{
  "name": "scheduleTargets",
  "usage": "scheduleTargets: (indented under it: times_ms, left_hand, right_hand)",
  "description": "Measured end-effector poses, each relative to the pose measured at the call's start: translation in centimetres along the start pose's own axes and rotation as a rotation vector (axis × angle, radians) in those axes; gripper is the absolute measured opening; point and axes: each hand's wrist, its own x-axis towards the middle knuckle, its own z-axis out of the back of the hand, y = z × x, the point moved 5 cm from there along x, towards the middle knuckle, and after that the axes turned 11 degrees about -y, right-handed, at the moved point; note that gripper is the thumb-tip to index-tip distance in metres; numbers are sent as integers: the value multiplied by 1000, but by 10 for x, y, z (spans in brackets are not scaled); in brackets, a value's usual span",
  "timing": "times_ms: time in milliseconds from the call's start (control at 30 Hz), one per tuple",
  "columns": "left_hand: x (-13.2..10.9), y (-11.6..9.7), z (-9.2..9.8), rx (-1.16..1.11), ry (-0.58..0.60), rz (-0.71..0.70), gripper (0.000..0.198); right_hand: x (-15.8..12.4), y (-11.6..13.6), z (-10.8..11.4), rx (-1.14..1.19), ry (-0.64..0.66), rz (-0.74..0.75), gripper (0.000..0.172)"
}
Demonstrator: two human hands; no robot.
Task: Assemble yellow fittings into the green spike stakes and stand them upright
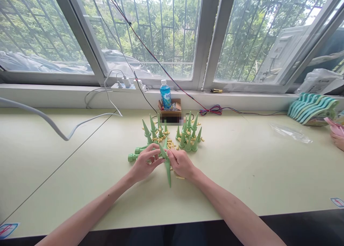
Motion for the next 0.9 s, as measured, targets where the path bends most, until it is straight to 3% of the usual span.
scheduleTargets:
  times_ms: [300,533,700,900]
  left_hand:
    - [0,-4,-3,61,-43,-30,21]
    - [4,0,3,40,-143,116,22]
    - [4,-1,2,-9,-121,168,36]
    - [2,5,-4,-105,-39,239,57]
  right_hand:
    - [-2,-7,-3,0,-37,10,38]
    - [-2,-7,3,43,-161,33,35]
    - [-2,-7,5,36,-201,35,32]
    - [-1,2,3,12,-128,132,27]
